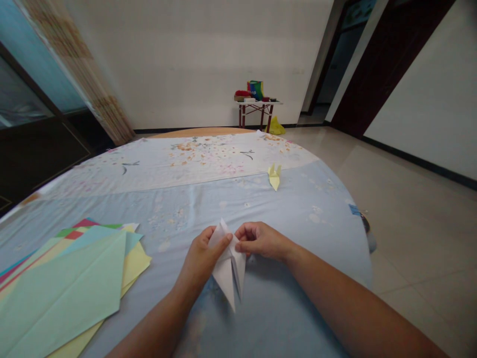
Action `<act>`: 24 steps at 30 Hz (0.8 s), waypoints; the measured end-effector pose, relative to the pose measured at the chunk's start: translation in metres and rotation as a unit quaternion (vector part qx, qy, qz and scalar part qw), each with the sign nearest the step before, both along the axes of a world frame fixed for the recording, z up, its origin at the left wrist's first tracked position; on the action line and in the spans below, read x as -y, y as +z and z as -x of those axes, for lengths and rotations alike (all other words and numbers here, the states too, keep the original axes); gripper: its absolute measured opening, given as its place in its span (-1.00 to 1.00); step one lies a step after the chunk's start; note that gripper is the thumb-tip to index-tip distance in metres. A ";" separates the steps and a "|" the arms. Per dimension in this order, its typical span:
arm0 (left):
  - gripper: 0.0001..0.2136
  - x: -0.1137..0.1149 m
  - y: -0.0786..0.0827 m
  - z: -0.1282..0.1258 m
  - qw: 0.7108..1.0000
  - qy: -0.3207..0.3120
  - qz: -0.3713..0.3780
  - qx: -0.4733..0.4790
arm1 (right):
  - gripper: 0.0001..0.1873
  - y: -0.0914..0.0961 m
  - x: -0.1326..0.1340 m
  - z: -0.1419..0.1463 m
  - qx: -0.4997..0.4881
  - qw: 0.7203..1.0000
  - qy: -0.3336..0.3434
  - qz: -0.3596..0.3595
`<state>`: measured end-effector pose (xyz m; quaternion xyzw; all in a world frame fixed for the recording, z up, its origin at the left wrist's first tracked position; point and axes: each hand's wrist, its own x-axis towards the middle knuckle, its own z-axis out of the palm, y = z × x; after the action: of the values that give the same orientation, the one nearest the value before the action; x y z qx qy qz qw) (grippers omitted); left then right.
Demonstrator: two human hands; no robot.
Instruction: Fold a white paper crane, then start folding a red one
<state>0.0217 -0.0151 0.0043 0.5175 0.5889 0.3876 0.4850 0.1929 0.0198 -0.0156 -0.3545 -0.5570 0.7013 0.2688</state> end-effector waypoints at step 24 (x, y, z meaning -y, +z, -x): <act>-0.78 0.008 0.006 -0.008 0.993 -0.077 -0.027 -0.084 | -0.70 0.007 0.001 0.000 0.021 0.991 -0.056 -0.121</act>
<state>0.0294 -0.0235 0.0102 0.6049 0.5749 0.3202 0.4484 0.1930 0.0188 -0.0083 -0.3649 -0.6227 0.6048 0.3367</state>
